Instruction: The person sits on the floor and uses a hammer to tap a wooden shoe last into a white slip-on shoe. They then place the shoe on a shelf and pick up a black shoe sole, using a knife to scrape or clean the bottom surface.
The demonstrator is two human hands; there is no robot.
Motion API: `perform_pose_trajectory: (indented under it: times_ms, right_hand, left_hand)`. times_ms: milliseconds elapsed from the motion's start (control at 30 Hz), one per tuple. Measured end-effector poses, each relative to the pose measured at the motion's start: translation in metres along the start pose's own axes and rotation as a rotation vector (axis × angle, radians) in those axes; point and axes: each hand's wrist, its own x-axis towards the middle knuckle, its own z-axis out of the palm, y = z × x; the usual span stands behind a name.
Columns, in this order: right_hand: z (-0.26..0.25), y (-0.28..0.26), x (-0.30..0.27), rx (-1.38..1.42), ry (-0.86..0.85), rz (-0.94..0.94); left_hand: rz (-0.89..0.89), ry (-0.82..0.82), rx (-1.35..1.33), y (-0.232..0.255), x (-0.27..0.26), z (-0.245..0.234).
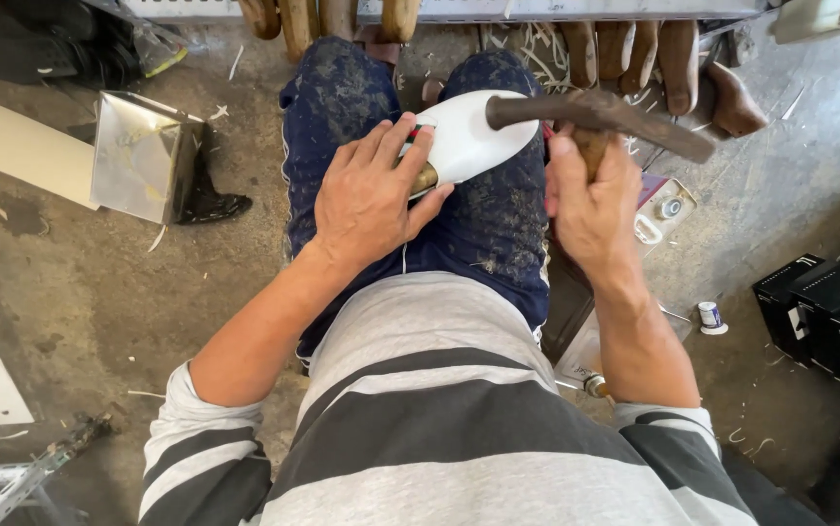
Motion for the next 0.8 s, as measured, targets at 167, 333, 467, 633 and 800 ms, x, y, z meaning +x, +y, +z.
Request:
perform_pose_trajectory:
  times_ms: [167, 333, 467, 633, 800]
  right_hand:
    - [0.023, 0.012, -0.034, -0.168, 0.07, 0.043]
    - [0.041, 0.02, -0.062, -0.196, 0.18, 0.096]
    - [0.055, 0.029, -0.076, -0.192, 0.211, 0.149]
    - [0.057, 0.025, -0.088, -0.249, 0.034, 0.112]
    - [0.021, 0.023, -0.081, 0.311, 0.17, 0.029]
  left_hand:
    - [0.007, -0.06, -0.013, -0.003, 0.001, -0.002]
    - [0.017, -0.079, -0.052, -0.004, 0.003, -0.005]
    - [0.005, -0.093, -0.072, -0.011, 0.007, -0.007]
    - [-0.066, -0.182, -0.251, -0.018, 0.017, -0.024]
    - [0.063, -0.06, -0.008, -0.007, 0.006, -0.006]
